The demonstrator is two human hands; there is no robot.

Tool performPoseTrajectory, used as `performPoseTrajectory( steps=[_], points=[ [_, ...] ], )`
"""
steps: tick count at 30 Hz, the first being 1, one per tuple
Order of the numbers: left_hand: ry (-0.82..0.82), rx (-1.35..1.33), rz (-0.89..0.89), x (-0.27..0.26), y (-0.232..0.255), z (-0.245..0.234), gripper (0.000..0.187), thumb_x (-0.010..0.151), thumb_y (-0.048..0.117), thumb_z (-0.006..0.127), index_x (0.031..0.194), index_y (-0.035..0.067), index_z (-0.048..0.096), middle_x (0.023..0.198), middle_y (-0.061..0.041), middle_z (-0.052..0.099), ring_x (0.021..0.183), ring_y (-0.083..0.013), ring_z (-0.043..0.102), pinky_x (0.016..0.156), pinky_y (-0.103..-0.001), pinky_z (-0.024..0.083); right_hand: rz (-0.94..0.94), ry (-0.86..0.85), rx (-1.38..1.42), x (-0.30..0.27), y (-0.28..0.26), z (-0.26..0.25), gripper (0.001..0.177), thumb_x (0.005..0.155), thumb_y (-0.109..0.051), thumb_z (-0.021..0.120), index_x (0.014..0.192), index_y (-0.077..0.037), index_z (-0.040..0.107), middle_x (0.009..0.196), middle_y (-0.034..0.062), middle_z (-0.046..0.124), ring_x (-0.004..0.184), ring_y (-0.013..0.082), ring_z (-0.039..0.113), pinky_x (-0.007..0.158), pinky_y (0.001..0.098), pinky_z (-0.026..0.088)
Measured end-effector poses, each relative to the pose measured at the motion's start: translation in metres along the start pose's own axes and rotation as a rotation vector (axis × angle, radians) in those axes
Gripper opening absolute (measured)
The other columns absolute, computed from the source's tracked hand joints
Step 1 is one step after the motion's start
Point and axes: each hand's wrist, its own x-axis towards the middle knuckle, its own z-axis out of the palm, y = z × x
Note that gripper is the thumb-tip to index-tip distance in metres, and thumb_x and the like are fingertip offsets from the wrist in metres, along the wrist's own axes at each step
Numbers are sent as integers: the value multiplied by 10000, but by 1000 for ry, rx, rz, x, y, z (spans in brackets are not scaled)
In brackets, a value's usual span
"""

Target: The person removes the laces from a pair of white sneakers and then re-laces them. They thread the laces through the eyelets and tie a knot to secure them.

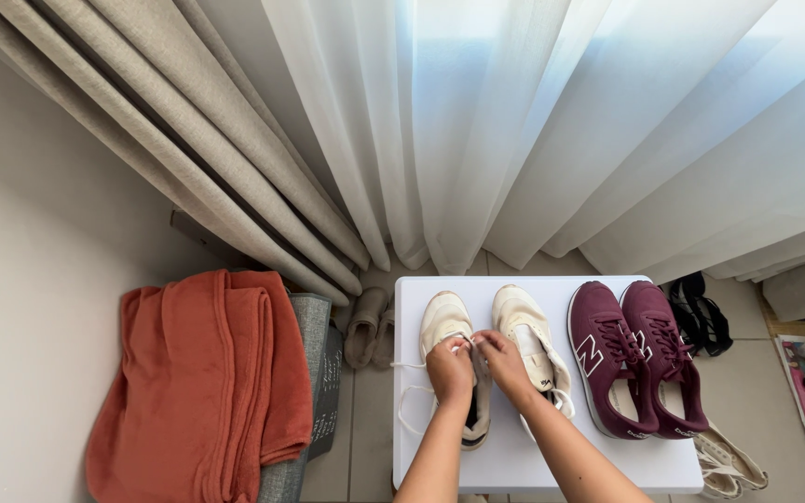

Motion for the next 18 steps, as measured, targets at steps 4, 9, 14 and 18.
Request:
performPoseTrajectory(
  steps=[4, 9, 14, 18],
  points=[
    [92, 78, 201, -4, 10, -6, 82, 825, 83, 731, 862, 12, 751, 934, -161, 736, 883, -356, 700, 796, -431, 541, 137, 45, 14, 11, -1, 0, 141, 933, -175, 700, 956, -36, 707, 809, 6, 669, 696, 77, 563, 595, 237, 449],
    [66, 67, 260, -15, 18, -15, 104, 900, 93, 685, 963, 12, 673, 989, -149, 713, 925, -353, 689, 796, -445, 524, 152, 42, 9, 15, -11, 4, 119, 883, -118, 738, 917, -17, 684, 787, 29, 672, 665, 101, 592, 551, 255, 439],
    [79, 8, 112, -6, 18, -8, 175, 823, 121, 753, 965, 27, 712, 941, -143, 762, 892, -318, 735, 803, -409, 561, 203, -36, 21, 15, -20, 1, 203, 858, -90, 761, 1061, -97, 750, 769, 7, 641, 641, 91, 539, 522, 249, 411],
    [85, -42, 17, 3, 13, -5, 211, 796, 121, 769, 986, 33, 742, 931, -139, 777, 859, -291, 755, 797, -386, 580, 47, -1, -104, 7, -30, 4, 174, 868, -72, 760, 1027, -12, 793, 761, 29, 692, 632, 96, 580, 548, 259, 469]
  ],
)
